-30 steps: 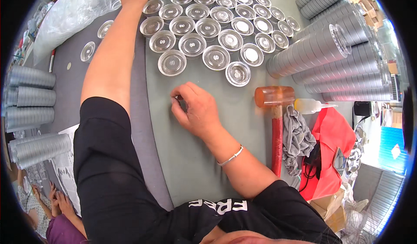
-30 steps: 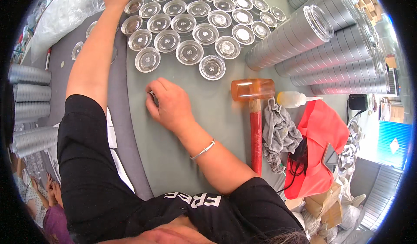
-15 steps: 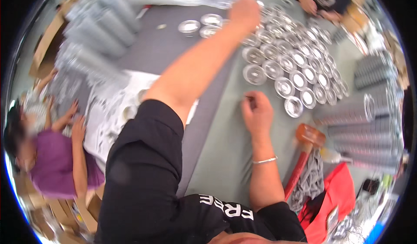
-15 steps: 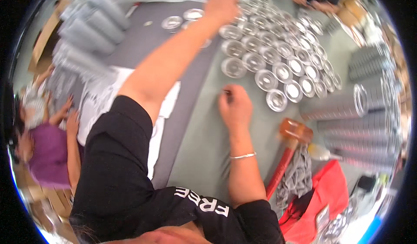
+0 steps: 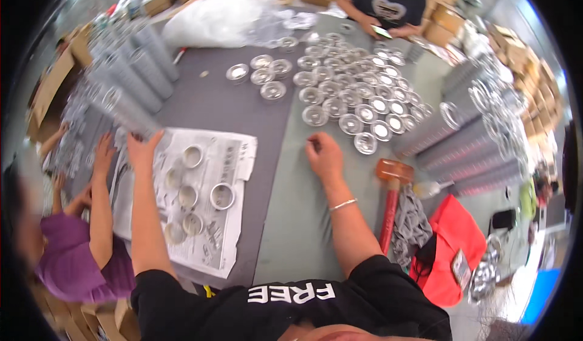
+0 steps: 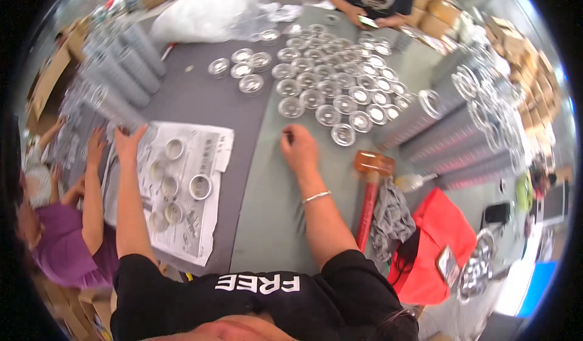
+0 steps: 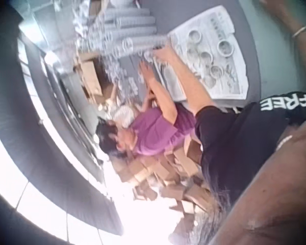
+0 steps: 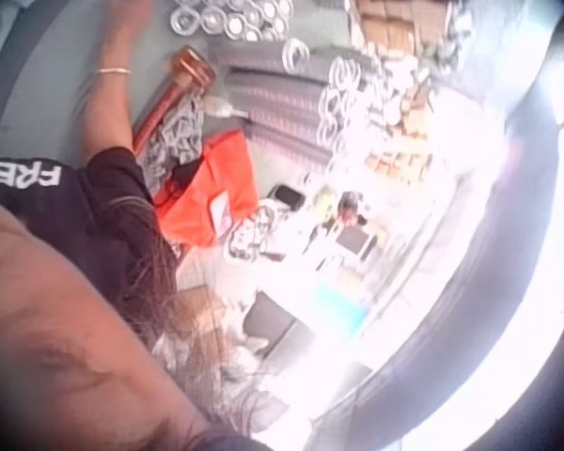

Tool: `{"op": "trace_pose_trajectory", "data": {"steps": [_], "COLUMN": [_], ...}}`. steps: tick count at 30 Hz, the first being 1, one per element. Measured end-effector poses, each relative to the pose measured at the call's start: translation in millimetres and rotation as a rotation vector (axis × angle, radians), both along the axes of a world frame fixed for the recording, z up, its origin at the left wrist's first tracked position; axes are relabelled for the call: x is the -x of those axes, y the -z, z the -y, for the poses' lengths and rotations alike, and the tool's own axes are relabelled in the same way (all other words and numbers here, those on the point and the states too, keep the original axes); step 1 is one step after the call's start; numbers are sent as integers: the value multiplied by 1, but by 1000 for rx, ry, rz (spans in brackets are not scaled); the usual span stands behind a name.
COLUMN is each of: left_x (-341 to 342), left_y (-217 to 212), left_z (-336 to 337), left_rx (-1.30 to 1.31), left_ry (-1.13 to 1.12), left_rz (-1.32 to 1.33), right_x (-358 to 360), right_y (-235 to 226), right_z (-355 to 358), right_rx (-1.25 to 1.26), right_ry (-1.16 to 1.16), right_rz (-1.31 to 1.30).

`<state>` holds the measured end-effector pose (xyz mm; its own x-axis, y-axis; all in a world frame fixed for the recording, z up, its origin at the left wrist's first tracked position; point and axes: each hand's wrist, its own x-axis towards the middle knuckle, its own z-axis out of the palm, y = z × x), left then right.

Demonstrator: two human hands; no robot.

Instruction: The person assembles small metal components at a workbench. They pick up a cylindrical metal piece and a flat circular piece, align them, and use a rubber mallet to tap the circular piece into the cylinder. The person repeats this process for multiple units, stacking the finished assemblies on the table.

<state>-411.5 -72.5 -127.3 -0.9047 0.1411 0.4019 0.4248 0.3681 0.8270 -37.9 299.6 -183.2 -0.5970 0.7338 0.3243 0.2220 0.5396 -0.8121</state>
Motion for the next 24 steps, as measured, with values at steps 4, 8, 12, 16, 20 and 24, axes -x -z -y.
{"op": "trace_pose_trajectory", "data": {"steps": [4, 8, 12, 16, 20, 24], "left_x": [23, 57, 35, 19, -22, -74], "left_y": [28, 55, 44, 35, 0, -32], "left_z": [-25, -9, -15, -8, -18, -19], "left_rx": [75, 150, 181, 129, 219, 127], "left_ry": [68, 131, 83, 97, 77, 236], "left_rz": [219, 342, 208, 232, 211, 195], "right_x": [-9, -11, -12, -13, -11, -4], "right_y": [-2, -9, -6, -5, 3, 6], "right_z": [-11, -6, -3, 2, -4, -6], "right_rx": [11, 9, 50, 75, 63, 63], "right_ry": [14, 21, 13, 9, 1, 11], "right_rz": [21, 29, 6, -11, -35, -66]}}
